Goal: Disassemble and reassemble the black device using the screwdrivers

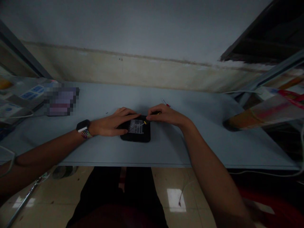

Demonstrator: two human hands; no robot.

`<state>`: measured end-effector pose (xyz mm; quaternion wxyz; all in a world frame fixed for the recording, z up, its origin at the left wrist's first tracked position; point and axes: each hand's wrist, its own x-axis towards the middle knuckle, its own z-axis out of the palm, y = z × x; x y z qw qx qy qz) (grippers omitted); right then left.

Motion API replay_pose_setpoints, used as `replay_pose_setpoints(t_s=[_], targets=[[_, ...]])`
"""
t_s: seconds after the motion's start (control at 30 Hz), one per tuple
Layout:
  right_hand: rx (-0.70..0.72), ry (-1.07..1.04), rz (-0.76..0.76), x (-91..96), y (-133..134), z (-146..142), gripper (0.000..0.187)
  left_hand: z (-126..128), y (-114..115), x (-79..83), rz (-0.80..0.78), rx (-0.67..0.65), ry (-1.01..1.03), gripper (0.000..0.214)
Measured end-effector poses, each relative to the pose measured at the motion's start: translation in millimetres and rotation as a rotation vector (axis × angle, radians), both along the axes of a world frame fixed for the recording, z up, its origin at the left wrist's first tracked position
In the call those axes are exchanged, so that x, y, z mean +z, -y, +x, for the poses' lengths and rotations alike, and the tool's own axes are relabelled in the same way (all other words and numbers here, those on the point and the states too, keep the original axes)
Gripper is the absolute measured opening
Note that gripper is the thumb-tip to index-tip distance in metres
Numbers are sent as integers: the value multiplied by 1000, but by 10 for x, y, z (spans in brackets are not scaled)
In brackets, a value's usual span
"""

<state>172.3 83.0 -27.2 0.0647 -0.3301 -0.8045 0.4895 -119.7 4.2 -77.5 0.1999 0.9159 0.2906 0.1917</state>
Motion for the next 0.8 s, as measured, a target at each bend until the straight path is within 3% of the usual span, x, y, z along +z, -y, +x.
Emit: replay_pose_setpoints(t_s=[0.33, 0.8], targets=[[9, 8, 13, -21, -35, 39, 46, 25, 16, 32, -16, 17, -3, 91], [-65, -98, -9, -36, -41, 40, 32, -11, -9, 52, -64, -9, 4, 79]])
